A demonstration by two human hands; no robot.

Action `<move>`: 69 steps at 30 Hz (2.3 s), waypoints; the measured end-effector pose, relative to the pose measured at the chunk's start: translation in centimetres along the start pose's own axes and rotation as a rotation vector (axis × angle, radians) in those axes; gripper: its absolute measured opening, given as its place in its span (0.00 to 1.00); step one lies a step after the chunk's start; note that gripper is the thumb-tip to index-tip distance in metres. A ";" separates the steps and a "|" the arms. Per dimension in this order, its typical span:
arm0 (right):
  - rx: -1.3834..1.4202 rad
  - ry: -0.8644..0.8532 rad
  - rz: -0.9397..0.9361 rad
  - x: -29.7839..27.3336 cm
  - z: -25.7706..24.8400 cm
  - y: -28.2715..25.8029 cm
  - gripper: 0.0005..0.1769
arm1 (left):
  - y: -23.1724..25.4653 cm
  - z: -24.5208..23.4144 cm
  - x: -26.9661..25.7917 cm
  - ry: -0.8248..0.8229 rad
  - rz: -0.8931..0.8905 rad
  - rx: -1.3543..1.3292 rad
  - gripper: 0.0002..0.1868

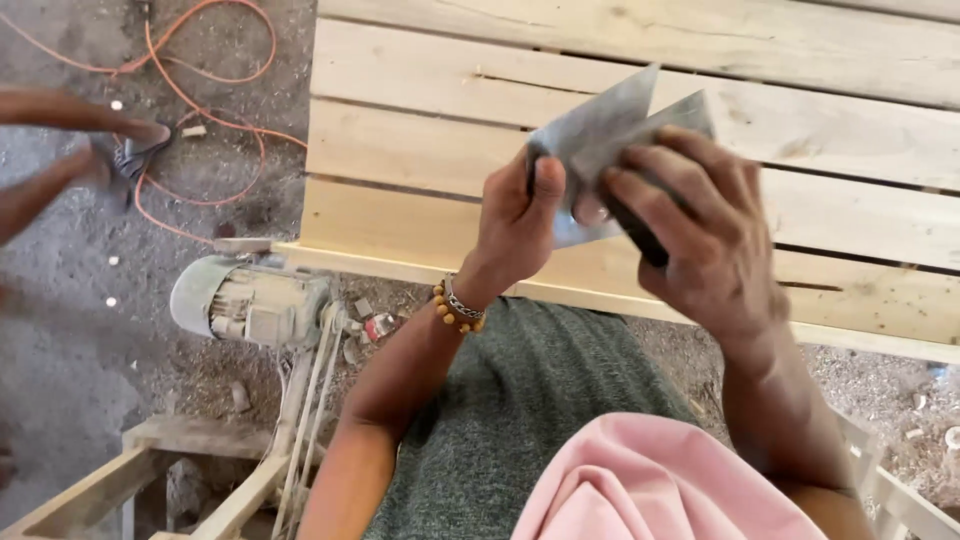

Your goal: Applying wood filler to gaps between wooden slats using a putty knife and smoothing the surface.

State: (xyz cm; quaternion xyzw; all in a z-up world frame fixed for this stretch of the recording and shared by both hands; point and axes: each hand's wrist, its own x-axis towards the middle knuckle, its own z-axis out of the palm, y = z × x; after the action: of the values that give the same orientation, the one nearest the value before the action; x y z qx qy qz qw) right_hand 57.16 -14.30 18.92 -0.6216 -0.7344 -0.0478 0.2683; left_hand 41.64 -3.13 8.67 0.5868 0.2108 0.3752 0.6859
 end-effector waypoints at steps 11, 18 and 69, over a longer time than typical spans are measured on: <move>0.063 -0.197 -0.039 -3.0 -0.2 0.4 0.28 | -4.3 -1.5 -1.0 0.309 -0.140 0.059 0.28; 0.549 0.177 -0.069 -5.3 1.9 1.7 0.23 | -2.3 1.8 -1.6 0.403 -0.433 -0.508 0.33; 1.102 0.255 0.458 -10.5 5.7 22.7 0.34 | -16.2 9.1 10.9 0.385 -0.725 -0.512 0.27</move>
State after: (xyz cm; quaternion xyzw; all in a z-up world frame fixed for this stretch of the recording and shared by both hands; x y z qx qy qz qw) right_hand 77.46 -16.24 3.29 -0.5228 -0.4610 0.3239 0.6397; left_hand 59.50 -1.16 -3.22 0.2076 0.4257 0.2537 0.8434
